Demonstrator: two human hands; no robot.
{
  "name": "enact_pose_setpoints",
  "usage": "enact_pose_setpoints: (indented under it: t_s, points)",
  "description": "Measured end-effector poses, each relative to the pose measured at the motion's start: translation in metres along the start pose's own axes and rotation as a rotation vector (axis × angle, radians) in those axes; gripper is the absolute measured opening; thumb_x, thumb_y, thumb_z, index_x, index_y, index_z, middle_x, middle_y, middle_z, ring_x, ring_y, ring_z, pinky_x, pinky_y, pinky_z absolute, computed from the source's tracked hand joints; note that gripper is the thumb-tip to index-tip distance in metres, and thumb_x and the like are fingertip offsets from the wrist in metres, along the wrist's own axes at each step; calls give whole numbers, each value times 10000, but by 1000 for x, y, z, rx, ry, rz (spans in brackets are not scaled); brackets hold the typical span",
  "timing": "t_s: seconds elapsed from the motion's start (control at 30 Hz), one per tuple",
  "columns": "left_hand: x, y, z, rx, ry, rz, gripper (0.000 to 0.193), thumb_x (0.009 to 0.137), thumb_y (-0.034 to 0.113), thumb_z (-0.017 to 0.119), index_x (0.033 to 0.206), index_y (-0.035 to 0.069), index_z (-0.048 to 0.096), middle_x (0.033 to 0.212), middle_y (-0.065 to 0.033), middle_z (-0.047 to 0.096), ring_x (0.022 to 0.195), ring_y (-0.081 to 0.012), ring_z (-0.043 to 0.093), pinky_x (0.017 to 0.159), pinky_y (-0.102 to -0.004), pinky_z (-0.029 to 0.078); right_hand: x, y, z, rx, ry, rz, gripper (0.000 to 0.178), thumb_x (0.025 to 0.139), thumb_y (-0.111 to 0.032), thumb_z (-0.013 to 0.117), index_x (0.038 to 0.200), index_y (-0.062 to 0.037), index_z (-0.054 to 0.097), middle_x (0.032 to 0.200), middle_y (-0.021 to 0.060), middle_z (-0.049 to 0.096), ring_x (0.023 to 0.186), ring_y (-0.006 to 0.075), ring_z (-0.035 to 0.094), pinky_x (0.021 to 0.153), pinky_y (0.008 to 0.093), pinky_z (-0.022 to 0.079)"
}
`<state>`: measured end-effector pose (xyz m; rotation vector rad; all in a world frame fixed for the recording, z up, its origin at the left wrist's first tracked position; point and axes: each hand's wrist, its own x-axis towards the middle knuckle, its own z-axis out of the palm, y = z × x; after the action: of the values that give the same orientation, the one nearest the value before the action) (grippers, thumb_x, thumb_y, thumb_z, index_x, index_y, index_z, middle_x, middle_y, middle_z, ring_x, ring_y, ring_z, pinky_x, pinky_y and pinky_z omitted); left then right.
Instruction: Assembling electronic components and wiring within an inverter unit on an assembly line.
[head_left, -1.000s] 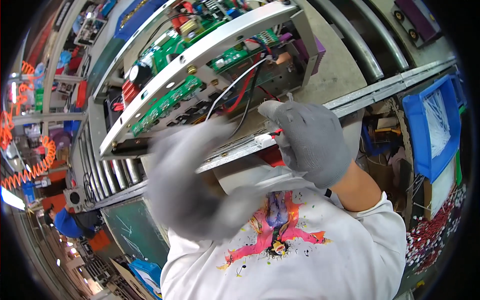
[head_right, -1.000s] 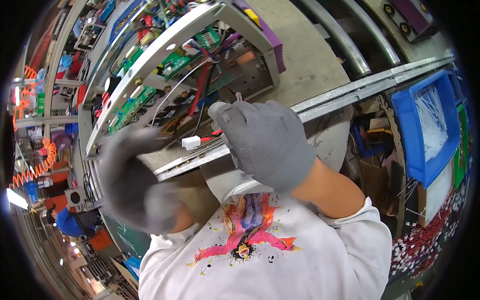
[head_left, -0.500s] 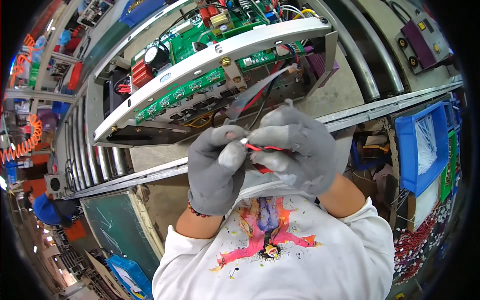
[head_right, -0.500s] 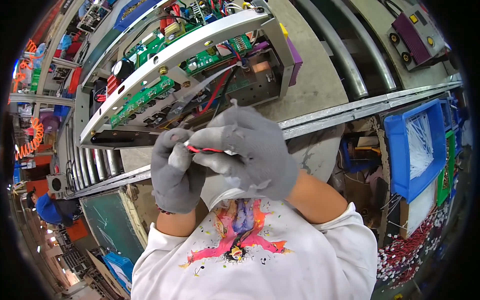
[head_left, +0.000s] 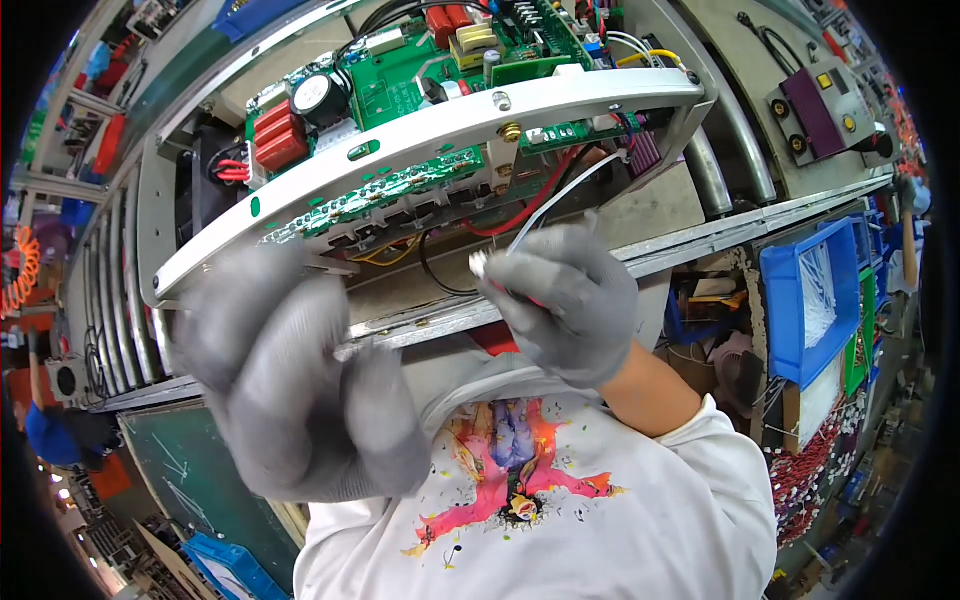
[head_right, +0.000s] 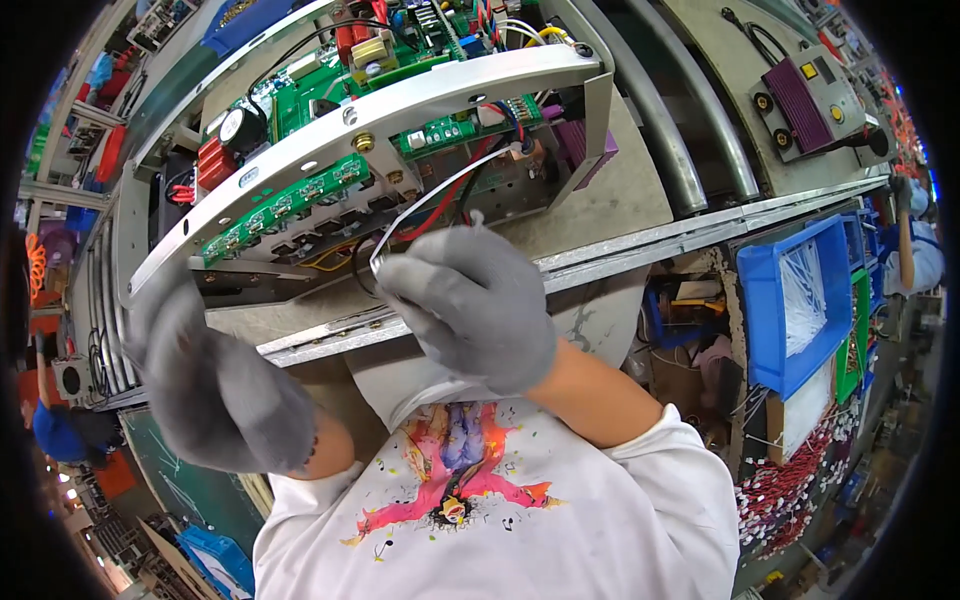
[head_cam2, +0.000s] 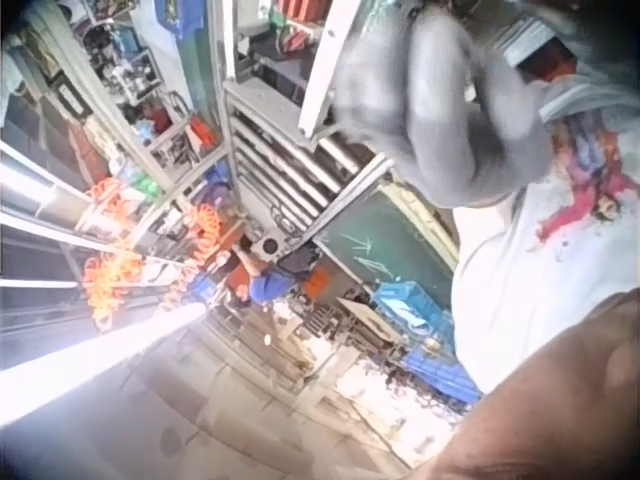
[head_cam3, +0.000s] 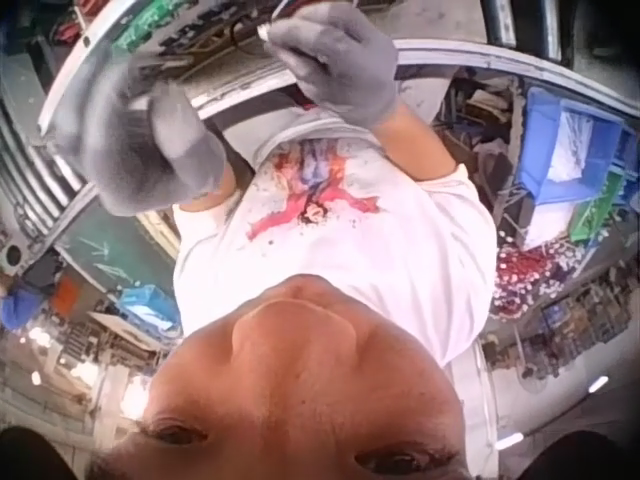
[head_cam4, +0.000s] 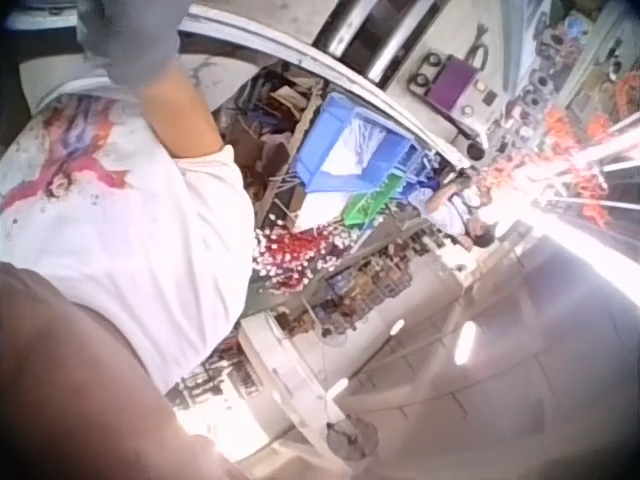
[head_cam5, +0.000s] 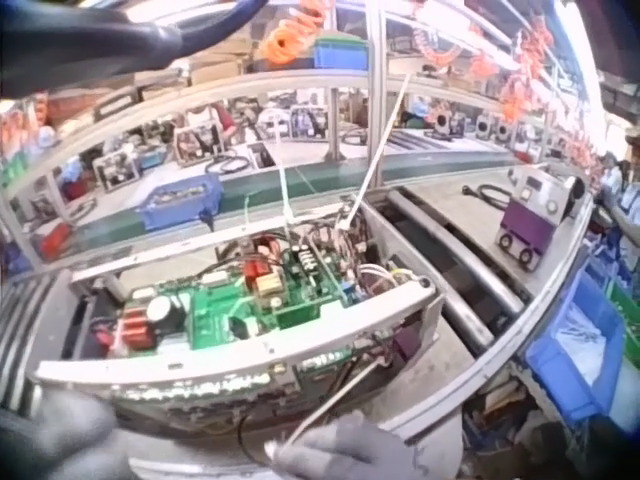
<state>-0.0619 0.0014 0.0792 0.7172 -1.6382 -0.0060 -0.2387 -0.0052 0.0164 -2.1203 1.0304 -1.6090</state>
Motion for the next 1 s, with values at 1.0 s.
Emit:
enact_pose_setpoints:
  t_s: [1.0]
  points:
    - [66,-75,54,164,-815,-62,325,781,198,704,1056,31,658,881,-120,680,818,-216,658,744,-317,516,51,32,-43,-609,104,-295,238,766,-45,719,986,38,678,880,134,663,820,221,632,735,334,510]
